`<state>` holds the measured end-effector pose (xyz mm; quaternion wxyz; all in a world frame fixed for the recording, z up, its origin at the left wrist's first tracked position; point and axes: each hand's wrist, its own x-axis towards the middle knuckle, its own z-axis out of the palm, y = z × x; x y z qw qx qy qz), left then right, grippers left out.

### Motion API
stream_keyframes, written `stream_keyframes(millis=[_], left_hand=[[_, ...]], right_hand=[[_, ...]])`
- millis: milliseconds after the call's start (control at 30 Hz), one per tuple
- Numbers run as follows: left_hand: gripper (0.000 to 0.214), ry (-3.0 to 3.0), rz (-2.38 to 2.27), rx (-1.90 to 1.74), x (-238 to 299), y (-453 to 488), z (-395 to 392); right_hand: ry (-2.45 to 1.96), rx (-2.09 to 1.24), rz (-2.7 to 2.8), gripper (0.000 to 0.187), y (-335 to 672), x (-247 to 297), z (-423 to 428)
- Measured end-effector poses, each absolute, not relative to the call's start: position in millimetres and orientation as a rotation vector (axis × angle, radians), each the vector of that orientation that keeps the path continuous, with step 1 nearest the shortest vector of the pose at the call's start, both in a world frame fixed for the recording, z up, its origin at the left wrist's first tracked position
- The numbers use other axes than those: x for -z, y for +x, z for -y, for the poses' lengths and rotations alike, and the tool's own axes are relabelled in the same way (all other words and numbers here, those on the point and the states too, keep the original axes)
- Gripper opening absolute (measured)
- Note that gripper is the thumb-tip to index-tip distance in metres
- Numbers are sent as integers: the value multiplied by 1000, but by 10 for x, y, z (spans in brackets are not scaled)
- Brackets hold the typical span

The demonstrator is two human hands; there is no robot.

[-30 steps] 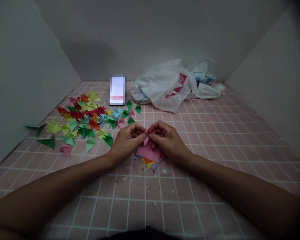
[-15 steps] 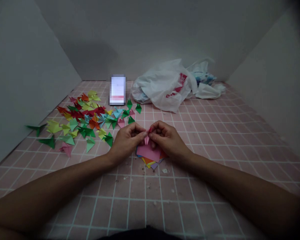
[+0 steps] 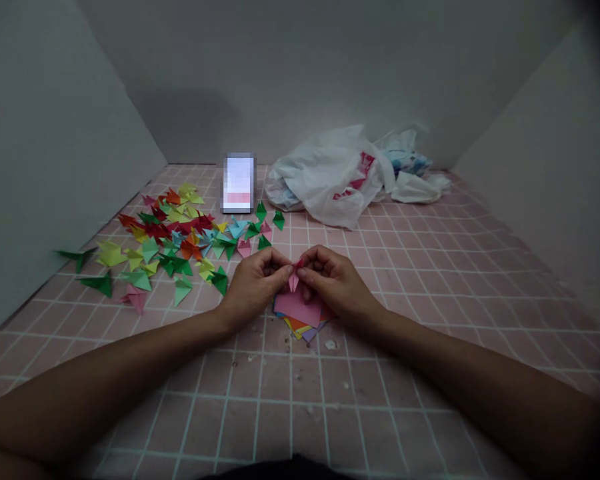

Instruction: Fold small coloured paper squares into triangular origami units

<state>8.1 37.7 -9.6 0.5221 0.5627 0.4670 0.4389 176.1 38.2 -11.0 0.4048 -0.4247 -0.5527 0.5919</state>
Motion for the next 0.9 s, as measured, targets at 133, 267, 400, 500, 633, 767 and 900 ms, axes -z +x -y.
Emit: stream_keyframes(millis=[133, 267, 400, 500, 633, 767, 900], left_hand=[[18, 1311, -1093, -1054, 92, 77, -381], [18, 1352, -1084, -1038, 69, 74, -373], [18, 1383, -1108, -1035, 47, 79, -364], [18, 1370, -1117, -1033, 43, 85, -361], [18, 1368, -1122, -1029, 50, 87, -363], [19, 1363, -1129, -1037, 60, 85, -367], [18, 1355, -1136, -1033, 55, 85, -367]], right_hand=[[-1017, -1495, 1430, 14, 1772, 112, -385], [-1014, -1477, 1438, 13, 1777, 132, -391], [-1037, -1448, 1445, 12, 1773, 140, -388], [-1044, -1446, 1441, 14, 1770, 147, -384], [-1046, -1442, 1440, 16, 1772, 159, -379], [-1035, -1454, 1473, 18, 1783, 148, -376], [-1014, -1451, 1490, 25, 1785, 131, -372]])
